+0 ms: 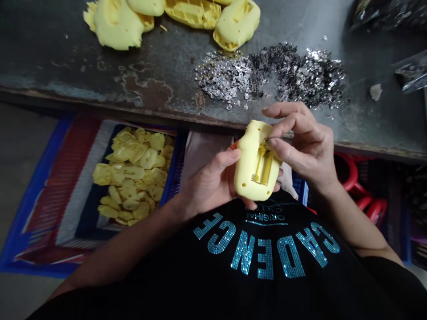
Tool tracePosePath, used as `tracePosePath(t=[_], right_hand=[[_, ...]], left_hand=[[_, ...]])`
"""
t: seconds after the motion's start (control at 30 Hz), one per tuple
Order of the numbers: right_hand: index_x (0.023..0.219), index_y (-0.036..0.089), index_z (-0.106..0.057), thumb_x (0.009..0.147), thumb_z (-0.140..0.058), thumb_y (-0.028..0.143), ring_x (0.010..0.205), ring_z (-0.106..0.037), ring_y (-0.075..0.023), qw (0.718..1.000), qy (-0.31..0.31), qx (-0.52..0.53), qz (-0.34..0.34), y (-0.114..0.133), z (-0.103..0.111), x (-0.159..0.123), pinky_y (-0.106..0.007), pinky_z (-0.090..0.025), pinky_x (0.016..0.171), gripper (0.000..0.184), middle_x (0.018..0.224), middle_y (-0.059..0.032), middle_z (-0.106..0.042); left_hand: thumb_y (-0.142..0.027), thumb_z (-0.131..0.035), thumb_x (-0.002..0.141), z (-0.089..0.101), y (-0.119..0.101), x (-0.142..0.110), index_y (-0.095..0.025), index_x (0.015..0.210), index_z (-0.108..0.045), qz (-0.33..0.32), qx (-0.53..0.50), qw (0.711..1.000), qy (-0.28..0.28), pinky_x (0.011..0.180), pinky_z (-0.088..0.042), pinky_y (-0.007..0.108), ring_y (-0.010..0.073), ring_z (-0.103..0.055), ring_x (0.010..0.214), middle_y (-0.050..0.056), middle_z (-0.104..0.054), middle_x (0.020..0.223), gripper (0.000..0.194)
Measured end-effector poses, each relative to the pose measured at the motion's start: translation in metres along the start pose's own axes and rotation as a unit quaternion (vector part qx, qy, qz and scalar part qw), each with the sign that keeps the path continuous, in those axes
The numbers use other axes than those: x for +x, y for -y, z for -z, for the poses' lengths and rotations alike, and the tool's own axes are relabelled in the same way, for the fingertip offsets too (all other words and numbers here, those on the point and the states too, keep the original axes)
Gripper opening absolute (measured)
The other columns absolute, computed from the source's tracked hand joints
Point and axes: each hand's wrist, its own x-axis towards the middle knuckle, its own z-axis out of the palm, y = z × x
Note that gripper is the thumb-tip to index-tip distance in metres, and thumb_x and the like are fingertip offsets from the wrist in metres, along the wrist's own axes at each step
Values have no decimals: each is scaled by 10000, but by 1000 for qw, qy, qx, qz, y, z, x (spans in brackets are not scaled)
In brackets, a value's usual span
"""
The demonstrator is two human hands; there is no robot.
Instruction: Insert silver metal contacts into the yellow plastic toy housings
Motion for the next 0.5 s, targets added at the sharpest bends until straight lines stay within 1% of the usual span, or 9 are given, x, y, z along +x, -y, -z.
tracePosePath(t=[0.13, 0.23, 0.3, 0.37, 0.43, 0.5], right_hand=[[946, 303, -808, 1012, -859, 353, 1260, -777, -301, 1000, -14, 15, 21, -5, 1, -3, -562, -606, 1138, 97, 1308, -57, -850], [962, 304, -820, 1020, -846, 349, 1255, -776, -301, 999, -15, 21, 26, -7, 2, -4, -568, -604, 1144, 78, 1305, -56, -850], [960, 301, -818, 1027, -840, 378, 1253, -774, -309, 1000, -11, 11, 27, -7, 3, -4, -584, -609, 1143, 105, 1303, -60, -849], [954, 298, -810, 1032, -837, 397, 1250, -773, -319, 1000, -4, -6, 26, -6, 3, -5, -600, -612, 1140, 129, 1305, -65, -849], [955, 295, -800, 1033, -837, 398, 1242, -774, -325, 999, 0, -26, 31, -4, 4, -6, -606, -609, 1138, 134, 1307, -63, -851], [957, 293, -795, 1040, -831, 382, 1222, -779, -329, 998, -1, -49, 42, -1, 4, -6, -603, -602, 1125, 127, 1304, -60, -857]], left_hand=[[-622, -819, 1008, -6, 2, 1, -254, 1447, -694, -4, 11, 1000, -7, 567, -729, 286, 374, -919, 1045, 88, -902, 1125, 586], [-645, -818, 1014, -10, 3, 0, -268, 1423, -708, -10, 15, 1000, -16, 552, -712, 258, 361, -922, 1041, 73, -903, 1107, 567], [-642, -818, 1007, -11, 3, 0, -275, 1423, -713, -7, 23, 1000, -19, 547, -704, 257, 365, -921, 1040, 70, -905, 1125, 564], [-637, -800, 1012, -11, 2, -1, -276, 1466, -701, 3, 37, 999, -20, 570, -698, 262, 374, -917, 1062, 62, -906, 1169, 588], [-623, -762, 1034, -10, 2, -1, -268, 1517, -682, 12, 48, 999, -22, 601, -684, 261, 383, -906, 1109, 53, -902, 1209, 605], [-630, -762, 1034, -9, 2, -1, -271, 1509, -694, 14, 49, 998, -24, 597, -677, 261, 391, -902, 1133, 56, -903, 1206, 600]])
